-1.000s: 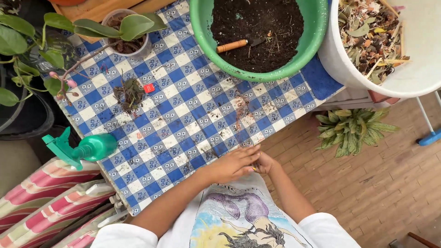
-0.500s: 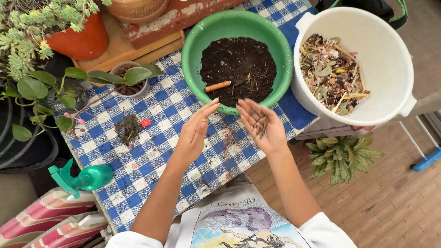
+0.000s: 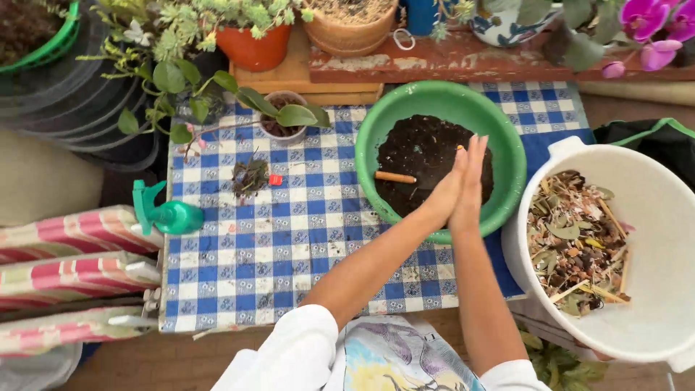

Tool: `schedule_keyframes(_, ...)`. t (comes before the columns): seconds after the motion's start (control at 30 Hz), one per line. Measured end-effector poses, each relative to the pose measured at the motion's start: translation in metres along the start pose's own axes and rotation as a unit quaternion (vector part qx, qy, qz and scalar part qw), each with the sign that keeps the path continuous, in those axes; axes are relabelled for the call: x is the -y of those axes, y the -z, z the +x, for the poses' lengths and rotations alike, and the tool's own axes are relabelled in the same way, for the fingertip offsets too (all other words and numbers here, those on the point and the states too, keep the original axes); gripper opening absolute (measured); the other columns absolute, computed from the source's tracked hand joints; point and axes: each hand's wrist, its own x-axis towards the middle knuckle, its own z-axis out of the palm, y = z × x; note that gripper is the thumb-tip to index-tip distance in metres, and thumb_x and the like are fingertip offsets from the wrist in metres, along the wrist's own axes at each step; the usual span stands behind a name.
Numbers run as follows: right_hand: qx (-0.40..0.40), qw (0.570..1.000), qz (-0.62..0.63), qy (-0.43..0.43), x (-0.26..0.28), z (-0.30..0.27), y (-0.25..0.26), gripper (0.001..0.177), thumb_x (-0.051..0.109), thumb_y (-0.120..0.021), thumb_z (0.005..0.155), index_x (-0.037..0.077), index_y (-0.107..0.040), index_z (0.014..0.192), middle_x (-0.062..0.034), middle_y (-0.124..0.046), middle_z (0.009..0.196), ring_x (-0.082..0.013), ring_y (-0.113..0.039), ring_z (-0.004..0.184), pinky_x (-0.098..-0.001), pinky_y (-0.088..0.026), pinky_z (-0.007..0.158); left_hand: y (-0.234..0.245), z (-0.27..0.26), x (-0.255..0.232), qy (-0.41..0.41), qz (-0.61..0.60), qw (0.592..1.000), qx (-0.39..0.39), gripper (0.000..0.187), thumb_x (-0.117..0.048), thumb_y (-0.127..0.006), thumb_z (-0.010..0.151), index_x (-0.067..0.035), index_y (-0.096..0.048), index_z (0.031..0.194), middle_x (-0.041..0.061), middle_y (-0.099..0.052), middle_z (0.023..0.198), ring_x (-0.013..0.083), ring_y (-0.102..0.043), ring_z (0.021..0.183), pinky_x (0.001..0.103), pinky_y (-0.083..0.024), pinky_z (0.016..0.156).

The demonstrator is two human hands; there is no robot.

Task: The person brushes soil off a blue checkered tablecloth by hand, gathers plant debris into a trash bin, and uses a small hand shovel to scoop remaining soil into a green bowl.

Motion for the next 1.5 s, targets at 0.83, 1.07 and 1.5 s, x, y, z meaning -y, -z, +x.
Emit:
schedule_keyframes(0.83, 0.107, 0.924, 0.215, -0.298, 0.019, -0.054, -0.126, 0.093, 0.075, -0.026, 0.091, 0.015, -0.034, 0.161, -0.0075, -0.038, 0.164, -0.0269, -0.041, 0.144, -0.0502, -0.026, 0.119, 0.073, -0.194, -0.058, -0.359, 0.585, 0.718, -0.115, 0.076, -0.067, -0.023, 0.107, -0.022, -0.022, 0.168, 0.012, -0.02, 0.173, 0.0281, -0.014, 0.166, 0.055, 0.007, 0.134)
schedule_keyframes(1.07, 0.32, 0.929, 0.093, -0.161, -0.029, -0.134, -0.174, 0.08, 0.058, -0.042, 0.099, 0.0, -0.04, 0.154, -0.017, -0.047, 0.159, -0.0323, -0.046, 0.147, -0.0477, -0.028, 0.124, 0.229, -0.295, -0.1, -0.193, 0.563, 0.731, -0.332, 0.071, -0.051, -0.037, 0.113, -0.008, -0.02, 0.168, 0.023, -0.015, 0.177, 0.043, -0.016, 0.166, 0.061, -0.013, 0.133)
schedule_keyframes(1.5, 0.119, 0.962, -0.081, -0.23, -0.049, -0.199, -0.192, 0.046, 0.017, -0.045, 0.097, 0.001, -0.06, 0.138, -0.0144, -0.068, 0.141, -0.0269, -0.058, 0.138, -0.0437, -0.03, 0.12, 0.411, -0.189, -0.097, -0.132, 0.657, 0.673, -0.313, 0.131, -0.069, -0.078, 0.073, -0.001, -0.009, 0.161, 0.033, -0.013, 0.164, 0.0506, -0.014, 0.153, 0.062, -0.018, 0.121)
